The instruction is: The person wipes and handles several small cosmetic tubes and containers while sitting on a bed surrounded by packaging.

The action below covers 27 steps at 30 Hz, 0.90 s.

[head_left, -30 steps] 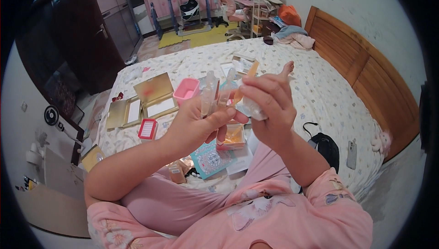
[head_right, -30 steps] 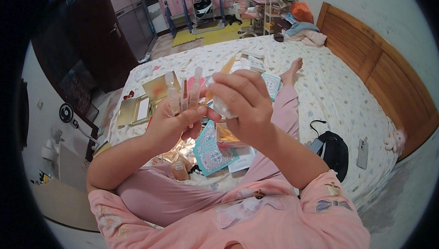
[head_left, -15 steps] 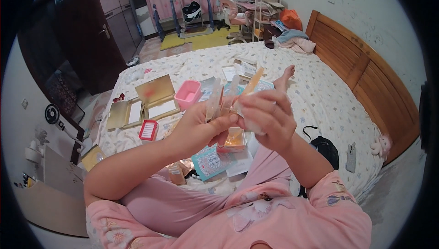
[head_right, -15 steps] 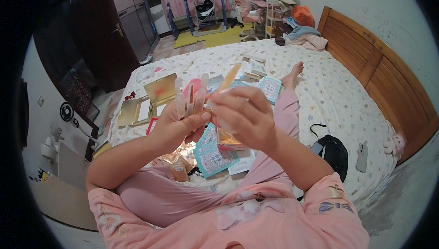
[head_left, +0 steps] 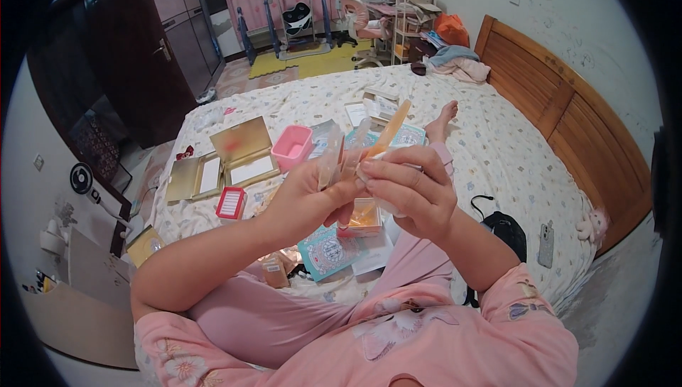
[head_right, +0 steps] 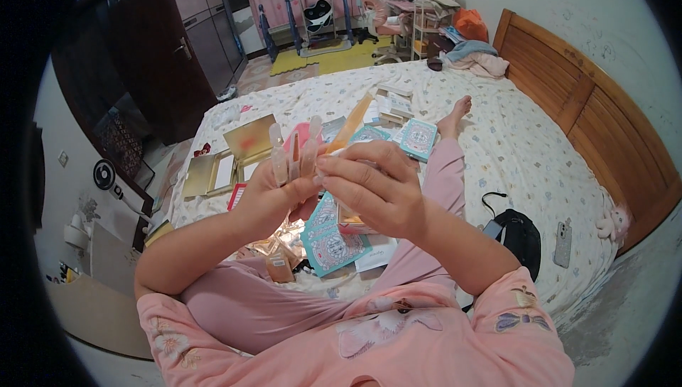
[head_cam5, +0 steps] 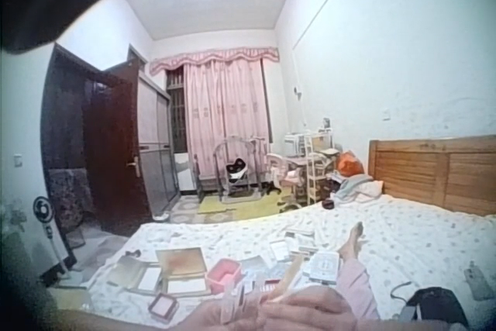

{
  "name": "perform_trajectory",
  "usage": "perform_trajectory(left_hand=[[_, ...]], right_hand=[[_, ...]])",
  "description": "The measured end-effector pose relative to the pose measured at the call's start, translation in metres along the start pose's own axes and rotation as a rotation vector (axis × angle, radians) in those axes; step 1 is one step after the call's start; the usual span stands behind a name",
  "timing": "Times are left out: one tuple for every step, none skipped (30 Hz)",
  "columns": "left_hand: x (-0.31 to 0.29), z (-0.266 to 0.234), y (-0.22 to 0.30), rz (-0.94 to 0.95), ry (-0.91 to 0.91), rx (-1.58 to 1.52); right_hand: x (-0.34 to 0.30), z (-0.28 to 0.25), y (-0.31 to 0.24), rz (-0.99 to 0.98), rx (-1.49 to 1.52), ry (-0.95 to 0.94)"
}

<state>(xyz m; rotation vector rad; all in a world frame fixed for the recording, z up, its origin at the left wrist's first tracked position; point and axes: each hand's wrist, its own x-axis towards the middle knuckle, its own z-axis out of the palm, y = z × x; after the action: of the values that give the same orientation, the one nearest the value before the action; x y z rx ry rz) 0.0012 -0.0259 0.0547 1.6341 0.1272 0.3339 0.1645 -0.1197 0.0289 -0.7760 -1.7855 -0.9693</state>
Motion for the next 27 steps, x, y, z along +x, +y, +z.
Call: perform_trajectory(left_hand=[[0.002,0.001,0.001,0.004,-0.005,-0.012],[0.003,0.002,0.002,0.008,-0.01,-0.024],[0.003,0.003,0.003,0.004,0.006,-0.02],[0.002,0.004,0.004,0.0,0.022,-0.017],[0.002,0.004,0.004,-0.004,0.038,-0.013],[0.001,0.004,0.005,-0.003,0.033,0.002],[0.001,0.004,0.005,-0.003,0.027,0.017],[0.001,0.005,0.005,-0.003,0.021,0.032],[0.001,0.005,0.005,-0.007,0.021,0.032],[0.0,0.007,0.006,-0.012,0.02,0.033],[0.0,0.008,0.007,-0.016,0.019,0.035],[0.0,0.008,0.006,-0.01,0.022,0.04],[0.0,0.007,0.006,-0.005,0.023,0.045],[0.0,0.007,0.006,0.001,0.025,0.05],[0.0,0.008,0.006,-0.001,0.032,0.045],[0.0,0.008,0.007,-0.004,0.039,0.039],[0.001,0.009,0.007,-0.006,0.046,0.034],[0.001,0.008,0.006,-0.003,0.044,0.039],[0.001,0.006,0.004,0.001,0.04,0.044],[0.001,0.004,0.002,0.011,0.032,0.035],[0.001,0.002,0.0,0.021,0.024,0.027],[-0.001,0.0,-0.003,0.039,0.01,0.004],[-0.002,-0.001,-0.004,0.056,-0.003,-0.018],[-0.003,-0.002,-0.003,0.036,-0.005,0.01],[-0.003,-0.003,-0.002,0.017,-0.007,0.038],[-0.003,-0.004,-0.001,-0.003,-0.008,0.066],[-0.002,-0.002,0.001,-0.005,0.006,0.039]], right_hand=[[0.001,-0.001,0.003,-0.022,-0.023,0.004],[0.002,-0.002,0.006,-0.018,-0.04,0.011],[0.002,-0.002,0.009,-0.013,-0.056,0.019],[0.002,-0.003,0.013,0.002,-0.072,0.025],[0.003,-0.004,0.016,0.016,-0.089,0.032],[0.004,-0.005,0.02,0.04,-0.106,0.037],[0.005,-0.006,0.024,0.064,-0.124,0.043],[0.004,-0.006,0.03,0.083,-0.156,0.07],[0.003,-0.006,0.035,0.096,-0.16,0.076],[0.002,-0.007,0.039,0.109,-0.164,0.083],[0.001,-0.007,0.041,0.122,-0.168,0.09],[0.001,-0.006,0.04,0.141,-0.157,0.096],[0.001,-0.006,0.039,0.158,-0.149,0.095],[0.0,-0.006,0.036,0.174,-0.142,0.094],[0.0,-0.006,0.033,0.191,-0.134,0.093],[-0.001,-0.005,0.029,0.181,-0.112,0.084],[-0.002,-0.003,0.023,0.171,-0.091,0.075],[-0.003,-0.002,0.018,0.16,-0.069,0.066],[-0.003,0.0,0.012,0.139,-0.036,0.051],[-0.002,0.001,0.005,0.117,-0.003,0.036],[-0.001,0.001,-0.001,0.095,0.029,0.022],[0.0,0.0,-0.007,0.089,0.056,-0.005],[0.0,0.0,-0.009,0.091,0.062,-0.02],[0.0,0.0,-0.011,0.092,0.069,-0.033],[0.0,0.0,-0.012,0.094,0.077,-0.046],[0.0,0.001,-0.008,0.046,0.049,-0.029],[0.001,0.001,-0.001,-0.002,0.017,-0.015]])
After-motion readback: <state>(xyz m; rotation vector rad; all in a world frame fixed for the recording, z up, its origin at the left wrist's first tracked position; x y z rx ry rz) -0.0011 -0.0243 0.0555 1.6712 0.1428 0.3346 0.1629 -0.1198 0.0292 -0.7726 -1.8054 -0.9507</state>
